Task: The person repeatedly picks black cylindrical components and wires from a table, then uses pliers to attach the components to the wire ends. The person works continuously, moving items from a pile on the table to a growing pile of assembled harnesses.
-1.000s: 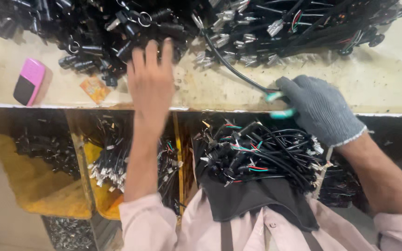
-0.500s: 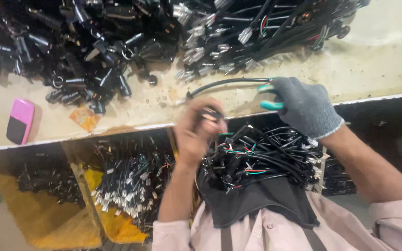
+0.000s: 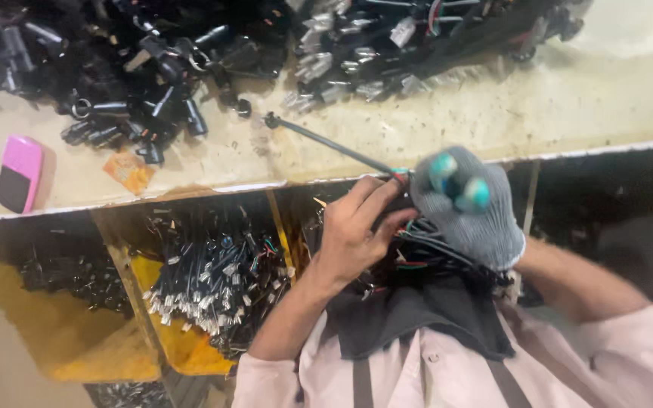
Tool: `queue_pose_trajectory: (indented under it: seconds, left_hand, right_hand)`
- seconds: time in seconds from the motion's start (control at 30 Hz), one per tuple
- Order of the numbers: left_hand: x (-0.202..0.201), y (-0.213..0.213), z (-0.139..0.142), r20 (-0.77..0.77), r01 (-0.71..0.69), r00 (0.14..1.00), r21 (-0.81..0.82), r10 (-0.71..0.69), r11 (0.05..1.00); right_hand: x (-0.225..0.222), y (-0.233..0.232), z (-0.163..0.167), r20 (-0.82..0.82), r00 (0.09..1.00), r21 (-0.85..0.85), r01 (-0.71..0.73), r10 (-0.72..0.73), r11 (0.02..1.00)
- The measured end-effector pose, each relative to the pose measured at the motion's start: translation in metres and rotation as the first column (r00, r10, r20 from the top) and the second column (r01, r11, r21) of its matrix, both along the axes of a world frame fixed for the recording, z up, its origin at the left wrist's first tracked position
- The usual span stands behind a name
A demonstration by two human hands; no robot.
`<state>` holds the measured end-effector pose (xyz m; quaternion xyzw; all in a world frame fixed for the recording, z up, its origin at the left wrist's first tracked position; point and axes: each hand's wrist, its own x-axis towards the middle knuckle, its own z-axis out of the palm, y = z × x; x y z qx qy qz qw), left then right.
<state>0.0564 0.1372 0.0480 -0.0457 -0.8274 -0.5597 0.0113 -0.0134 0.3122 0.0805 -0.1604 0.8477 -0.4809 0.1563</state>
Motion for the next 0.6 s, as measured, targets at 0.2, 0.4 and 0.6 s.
queue_pose_trajectory:
  seconds: [0.2,0.4,0.6]
  left_hand:
    - [0.007,-0.009,-0.007,-0.010,0.130,0.991,0.348,-0.135,0.929]
    - [0.005,0.001,0.003,-0.138,0.122,0.986,0.235,-0.091,0.964]
    - [0.003,-0.003,0.032,-0.005,0.327,0.911,-0.600,-0.412,0.730]
  right_hand:
    - [0.022,0.024,-0.002,-0.039,0.950,-0.331,0.280,-0.309,0.901]
    - [0.019,0.006,0.004,-0.076,0.989,-0.203,0.111,-0.129,0.973]
    - [-0.074,0.009,0.003,-0.430,0.879,-0.240,0.109,-0.206,0.965]
